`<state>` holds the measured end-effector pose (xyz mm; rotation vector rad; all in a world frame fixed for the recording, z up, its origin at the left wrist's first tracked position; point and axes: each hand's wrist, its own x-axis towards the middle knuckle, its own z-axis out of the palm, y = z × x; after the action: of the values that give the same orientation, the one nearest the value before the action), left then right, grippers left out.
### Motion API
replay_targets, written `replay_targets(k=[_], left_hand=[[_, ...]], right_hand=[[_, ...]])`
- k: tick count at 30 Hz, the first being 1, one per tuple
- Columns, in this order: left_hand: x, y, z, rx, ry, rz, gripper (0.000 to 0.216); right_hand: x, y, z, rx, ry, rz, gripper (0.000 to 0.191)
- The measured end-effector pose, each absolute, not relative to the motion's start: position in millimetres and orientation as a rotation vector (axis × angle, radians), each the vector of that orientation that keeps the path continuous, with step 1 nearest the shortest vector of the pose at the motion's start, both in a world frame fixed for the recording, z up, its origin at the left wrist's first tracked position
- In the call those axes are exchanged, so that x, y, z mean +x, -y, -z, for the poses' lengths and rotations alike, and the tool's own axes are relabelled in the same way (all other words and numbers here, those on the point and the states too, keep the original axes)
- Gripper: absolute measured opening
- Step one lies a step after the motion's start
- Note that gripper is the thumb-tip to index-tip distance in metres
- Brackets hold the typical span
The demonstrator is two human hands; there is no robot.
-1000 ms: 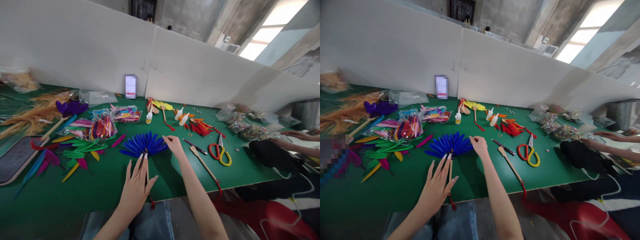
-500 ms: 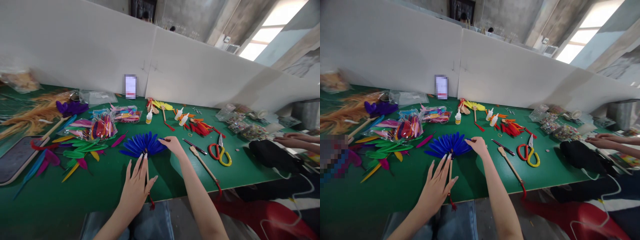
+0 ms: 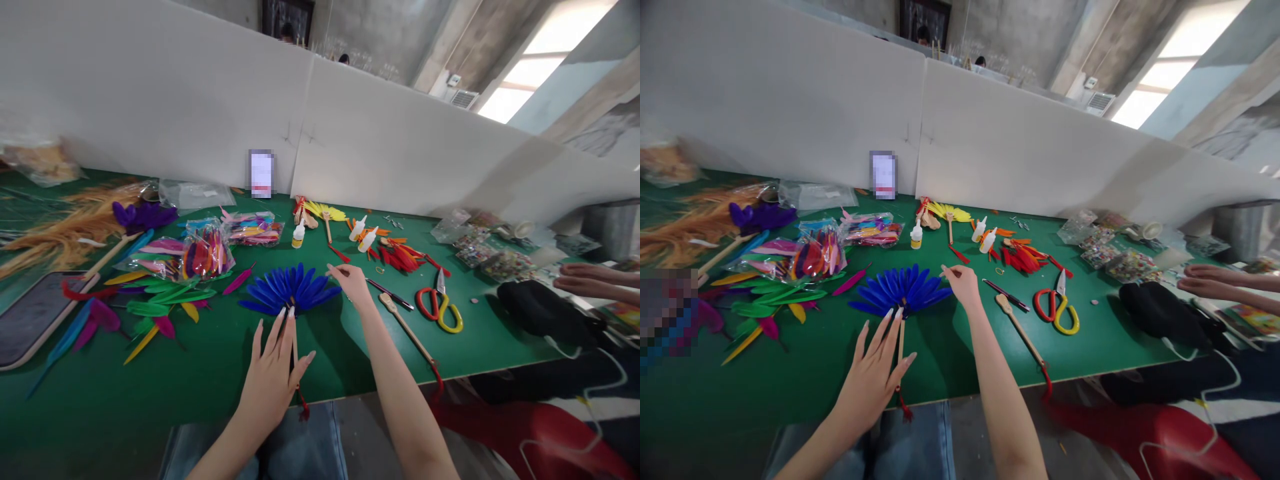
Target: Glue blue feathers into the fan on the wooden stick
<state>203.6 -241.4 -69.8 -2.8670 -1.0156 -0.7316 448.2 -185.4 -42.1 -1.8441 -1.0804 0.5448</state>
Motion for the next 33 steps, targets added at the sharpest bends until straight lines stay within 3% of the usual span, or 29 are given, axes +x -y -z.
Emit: replay_targets(k=[8,17,24,33], left_hand=[[204,241,68,-2.863,1.031,0.737,0.069],[204,241,68,-2.880,1.064,0.756,0.070],[204,241,68,-2.890,1.051,0.778,0.069],[204,241,69,-2.911,1.058,0.761,0.070]], right_hand=[[448,193,39,-1.794,0.958,-0.442,0.051],[435,232,35,-1.777,0.916,-0.185,0.042],[424,246,46,-1.739,0.917,-0.583,0.044],[422,229,46,-1.709,0.981,-0.625,0.043]])
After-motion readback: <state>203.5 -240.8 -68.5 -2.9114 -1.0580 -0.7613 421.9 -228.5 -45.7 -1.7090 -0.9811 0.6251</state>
